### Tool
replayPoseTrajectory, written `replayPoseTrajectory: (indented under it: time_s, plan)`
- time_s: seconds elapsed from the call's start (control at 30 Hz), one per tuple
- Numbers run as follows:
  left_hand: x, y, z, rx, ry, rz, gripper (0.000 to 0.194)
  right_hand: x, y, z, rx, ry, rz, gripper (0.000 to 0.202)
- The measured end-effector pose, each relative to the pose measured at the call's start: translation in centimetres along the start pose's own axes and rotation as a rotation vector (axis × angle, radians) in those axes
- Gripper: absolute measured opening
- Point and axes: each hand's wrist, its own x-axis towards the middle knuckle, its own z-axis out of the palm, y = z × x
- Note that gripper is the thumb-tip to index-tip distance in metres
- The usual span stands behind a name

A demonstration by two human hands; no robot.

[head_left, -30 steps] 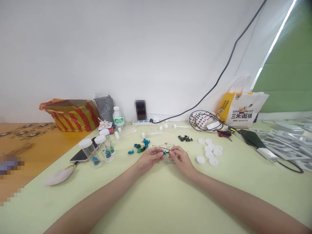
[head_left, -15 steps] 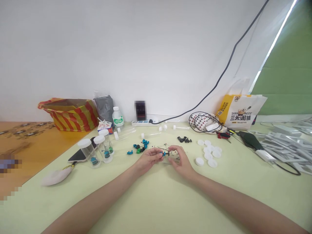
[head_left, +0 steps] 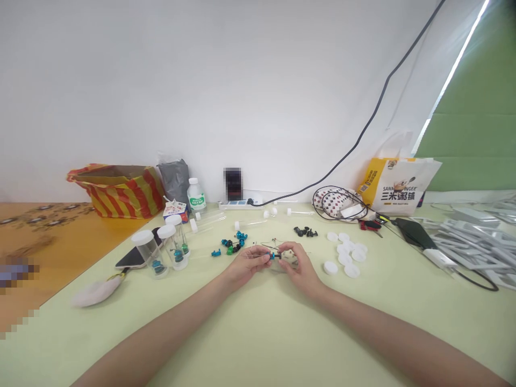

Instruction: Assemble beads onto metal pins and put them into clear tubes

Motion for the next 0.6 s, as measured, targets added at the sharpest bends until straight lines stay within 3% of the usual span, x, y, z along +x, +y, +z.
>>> replayPoseTrajectory:
  time_s: [0.6]
  plan:
    - [-0.02, -0.01, -0.06, 0.018, -0.016, -0.005, 0.019, -0.05, 0.32, 0.32, 0.004, 0.003, 0.064, 0.02]
